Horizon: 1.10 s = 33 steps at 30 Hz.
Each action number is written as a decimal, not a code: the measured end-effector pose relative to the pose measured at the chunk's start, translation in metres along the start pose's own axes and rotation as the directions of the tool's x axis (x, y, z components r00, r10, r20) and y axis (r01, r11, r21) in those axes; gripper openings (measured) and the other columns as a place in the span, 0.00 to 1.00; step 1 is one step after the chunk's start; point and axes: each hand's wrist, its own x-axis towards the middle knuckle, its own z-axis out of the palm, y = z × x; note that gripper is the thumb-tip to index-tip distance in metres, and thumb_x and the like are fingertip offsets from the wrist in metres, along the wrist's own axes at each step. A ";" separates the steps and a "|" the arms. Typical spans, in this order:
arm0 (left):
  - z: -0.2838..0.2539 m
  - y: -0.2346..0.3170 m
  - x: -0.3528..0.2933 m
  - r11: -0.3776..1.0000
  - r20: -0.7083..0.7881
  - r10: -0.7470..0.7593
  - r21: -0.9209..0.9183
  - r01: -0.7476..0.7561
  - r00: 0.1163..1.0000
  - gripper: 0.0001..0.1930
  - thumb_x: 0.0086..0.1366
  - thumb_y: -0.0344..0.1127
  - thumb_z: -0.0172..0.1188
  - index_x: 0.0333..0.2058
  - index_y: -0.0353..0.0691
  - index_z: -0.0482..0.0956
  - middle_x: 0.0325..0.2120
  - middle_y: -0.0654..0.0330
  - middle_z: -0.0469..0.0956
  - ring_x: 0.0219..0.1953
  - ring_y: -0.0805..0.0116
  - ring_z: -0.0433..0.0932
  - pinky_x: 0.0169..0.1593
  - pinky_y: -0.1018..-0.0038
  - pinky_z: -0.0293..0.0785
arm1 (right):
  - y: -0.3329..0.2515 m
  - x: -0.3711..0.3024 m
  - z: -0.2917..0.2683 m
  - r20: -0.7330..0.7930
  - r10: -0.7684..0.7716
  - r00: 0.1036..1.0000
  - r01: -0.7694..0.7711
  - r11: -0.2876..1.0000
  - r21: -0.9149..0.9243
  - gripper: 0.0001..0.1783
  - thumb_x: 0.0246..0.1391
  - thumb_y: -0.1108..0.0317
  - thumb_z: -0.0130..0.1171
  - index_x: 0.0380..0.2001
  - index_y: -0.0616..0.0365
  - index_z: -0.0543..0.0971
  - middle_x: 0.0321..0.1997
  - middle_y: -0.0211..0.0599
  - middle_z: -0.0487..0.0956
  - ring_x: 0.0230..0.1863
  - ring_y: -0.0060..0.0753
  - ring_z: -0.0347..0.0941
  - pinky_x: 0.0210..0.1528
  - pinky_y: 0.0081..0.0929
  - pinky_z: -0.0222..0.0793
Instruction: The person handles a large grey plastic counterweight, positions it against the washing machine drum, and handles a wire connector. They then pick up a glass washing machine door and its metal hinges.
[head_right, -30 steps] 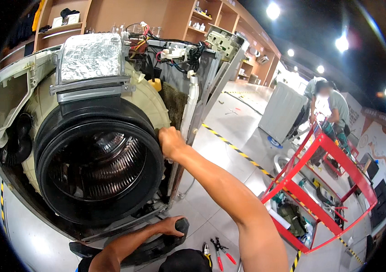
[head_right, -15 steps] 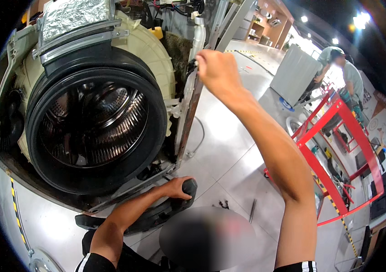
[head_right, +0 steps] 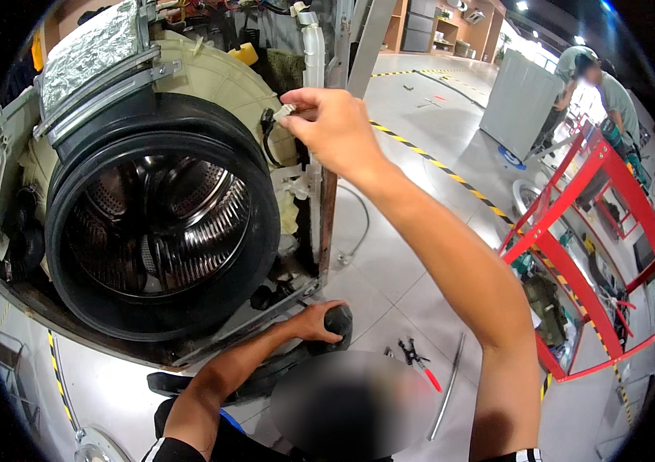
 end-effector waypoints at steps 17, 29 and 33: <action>-0.004 0.002 0.002 0.998 0.039 -0.035 -0.055 0.037 0.999 0.40 0.37 0.45 0.66 0.53 0.42 0.62 0.40 0.48 0.73 0.42 0.57 0.74 0.47 0.68 0.68 | -0.013 0.036 0.032 0.325 0.009 0.946 0.292 0.418 -0.860 0.06 0.38 0.77 0.56 0.24 0.60 0.79 0.28 0.45 0.78 0.32 0.44 0.76 0.30 0.34 0.73; -0.008 0.001 0.005 0.990 0.033 -0.055 -0.124 0.059 0.998 0.39 0.37 0.42 0.67 0.52 0.41 0.64 0.39 0.51 0.73 0.42 0.62 0.73 0.48 0.70 0.66 | -0.006 -0.017 0.004 0.324 -0.196 0.925 0.352 0.761 -0.544 0.07 0.39 0.74 0.50 0.17 0.67 0.74 0.16 0.53 0.72 0.22 0.51 0.72 0.26 0.39 0.70; -0.006 0.007 0.009 0.990 0.062 -0.085 -0.107 0.092 0.994 0.38 0.37 0.40 0.67 0.52 0.42 0.65 0.39 0.53 0.74 0.43 0.65 0.73 0.48 0.71 0.66 | 0.002 -0.045 -0.012 0.248 -0.424 0.871 0.490 0.729 -0.478 0.09 0.37 0.77 0.50 0.26 0.70 0.68 0.18 0.55 0.73 0.23 0.55 0.72 0.25 0.41 0.68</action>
